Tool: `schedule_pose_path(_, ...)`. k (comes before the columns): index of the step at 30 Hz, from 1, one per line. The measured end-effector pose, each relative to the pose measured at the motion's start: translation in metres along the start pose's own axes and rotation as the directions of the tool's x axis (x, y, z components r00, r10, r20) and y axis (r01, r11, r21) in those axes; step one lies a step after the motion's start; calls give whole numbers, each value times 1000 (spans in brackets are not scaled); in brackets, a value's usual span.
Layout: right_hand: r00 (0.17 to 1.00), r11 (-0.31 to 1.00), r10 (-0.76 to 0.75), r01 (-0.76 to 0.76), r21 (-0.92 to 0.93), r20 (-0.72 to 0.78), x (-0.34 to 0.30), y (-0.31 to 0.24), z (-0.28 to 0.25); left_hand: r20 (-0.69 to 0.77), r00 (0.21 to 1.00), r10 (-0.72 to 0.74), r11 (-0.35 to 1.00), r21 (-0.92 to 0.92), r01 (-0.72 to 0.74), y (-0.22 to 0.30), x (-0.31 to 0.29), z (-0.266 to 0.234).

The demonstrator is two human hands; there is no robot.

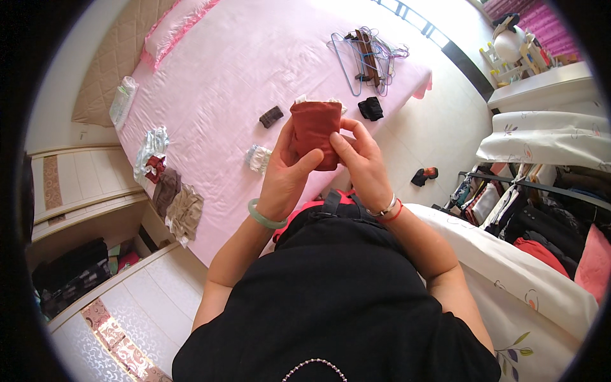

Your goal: The person folds various pieces of clothing, including underwear and socks, on a bed. They handle each item individually, smoothing and folding them into compact shapes. The folded items are then placed into a pink storage organizer with multiple compartments.

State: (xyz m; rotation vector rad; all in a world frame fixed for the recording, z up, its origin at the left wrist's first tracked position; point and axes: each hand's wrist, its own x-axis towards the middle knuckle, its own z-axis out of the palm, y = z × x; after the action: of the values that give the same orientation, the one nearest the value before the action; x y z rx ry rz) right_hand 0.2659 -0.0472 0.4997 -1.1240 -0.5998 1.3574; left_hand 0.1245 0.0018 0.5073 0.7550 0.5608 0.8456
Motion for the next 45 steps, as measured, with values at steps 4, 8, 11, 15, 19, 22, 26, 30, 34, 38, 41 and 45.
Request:
schedule_pose_path(4,978,802,-189,203,-562,84,18,11,-30,-133,991,3,997,81,8,-26,14,-12)
schedule_pose_path(8,962,863,-115,219,-455,246,32,-4,-49,-34,988,-149,956,251,152,-23,17,-15)
schedule_pose_path(11,901,932,-37,188,-310,432,40,-19,-48,28,984,-178,940,302,161,-22,19,-12)
schedule_pose_path(15,882,923,74,117,-368,466,48,-26,-58,4,979,-203,958,209,198,-28,22,-13)
schedule_pose_path(19,916,886,135,59,-461,377,50,-20,-69,-79,975,-209,963,159,219,-38,22,-12)
schedule_pose_path(22,917,845,161,63,-531,366,55,-16,-69,-126,976,-179,967,158,198,-49,17,-20)
schedule_pose_path(26,948,803,85,118,-585,308,66,8,-70,-155,972,-177,976,101,194,-59,13,-26)
schedule_pose_path(30,960,822,59,109,-559,274,84,41,-61,-354,921,-165,986,-32,165,-80,17,-53)
schedule_pose_path(34,913,898,340,-244,-365,227,116,100,-54,-516,845,-144,988,-128,90,-97,18,-109)
schedule_pose_path(38,920,872,295,-149,-466,257,150,182,-44,-688,716,-117,989,-17,145,-135,20,-177)
schedule_pose_path(41,920,811,307,-120,-572,242,180,274,-26,-819,559,-131,989,-68,132,-182,13,-245)
schedule_pose_path(45,906,680,340,-50,-731,254,218,380,-4,-903,387,-185,982,-154,112,-233,13,-326)
